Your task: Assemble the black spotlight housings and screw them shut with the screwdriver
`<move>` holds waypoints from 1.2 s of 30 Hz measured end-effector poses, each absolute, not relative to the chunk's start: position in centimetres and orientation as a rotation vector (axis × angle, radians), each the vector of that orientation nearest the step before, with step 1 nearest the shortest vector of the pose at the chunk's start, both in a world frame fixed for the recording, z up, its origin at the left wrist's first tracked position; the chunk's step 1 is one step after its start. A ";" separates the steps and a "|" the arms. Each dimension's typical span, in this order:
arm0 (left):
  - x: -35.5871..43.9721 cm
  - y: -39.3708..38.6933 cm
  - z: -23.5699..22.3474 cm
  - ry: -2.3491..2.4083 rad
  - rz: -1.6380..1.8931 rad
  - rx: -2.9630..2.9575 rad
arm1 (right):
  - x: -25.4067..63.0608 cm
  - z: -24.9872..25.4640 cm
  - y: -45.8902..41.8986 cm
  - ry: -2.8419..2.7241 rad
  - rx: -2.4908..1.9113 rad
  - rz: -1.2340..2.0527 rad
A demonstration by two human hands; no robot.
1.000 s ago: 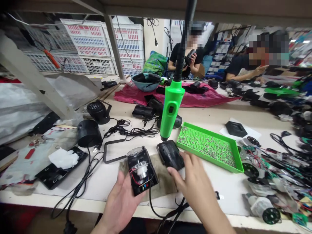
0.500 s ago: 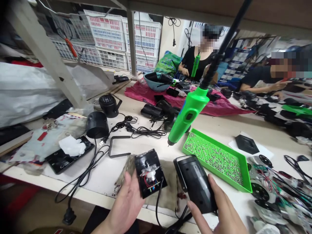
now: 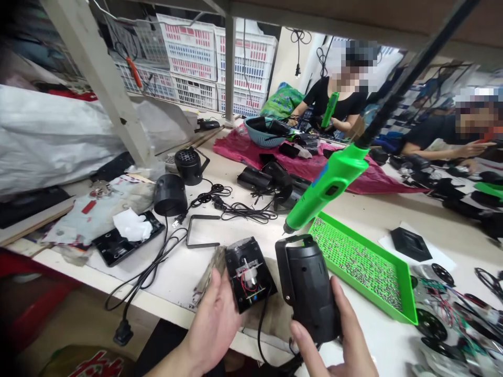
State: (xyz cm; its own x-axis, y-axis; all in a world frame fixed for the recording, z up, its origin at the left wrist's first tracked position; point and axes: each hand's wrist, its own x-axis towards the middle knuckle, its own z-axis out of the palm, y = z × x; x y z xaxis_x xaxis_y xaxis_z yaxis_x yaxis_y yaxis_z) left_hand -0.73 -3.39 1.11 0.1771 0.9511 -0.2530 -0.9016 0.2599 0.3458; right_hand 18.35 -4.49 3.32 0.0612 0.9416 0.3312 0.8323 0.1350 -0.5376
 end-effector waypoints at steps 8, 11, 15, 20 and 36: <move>-1.4 -3.3 1.8 0.549 1.300 0.100 | 23.1 -0.5 -1.6 -2.082 -1.714 0.043; -1.1 -3.6 1.7 0.595 1.309 0.154 | 21.9 -0.8 -1.7 -2.087 -1.627 -0.130; 0.0 -3.9 1.4 0.720 1.340 0.268 | 17.3 0.5 -4.1 -2.063 -1.521 -0.139; 0.9 -4.1 1.2 0.898 1.369 0.348 | 13.5 0.6 -5.4 -2.066 -1.395 -0.061; 2.4 -4.2 -0.2 1.085 1.352 0.441 | 15.3 1.7 -4.7 -1.927 -1.470 0.277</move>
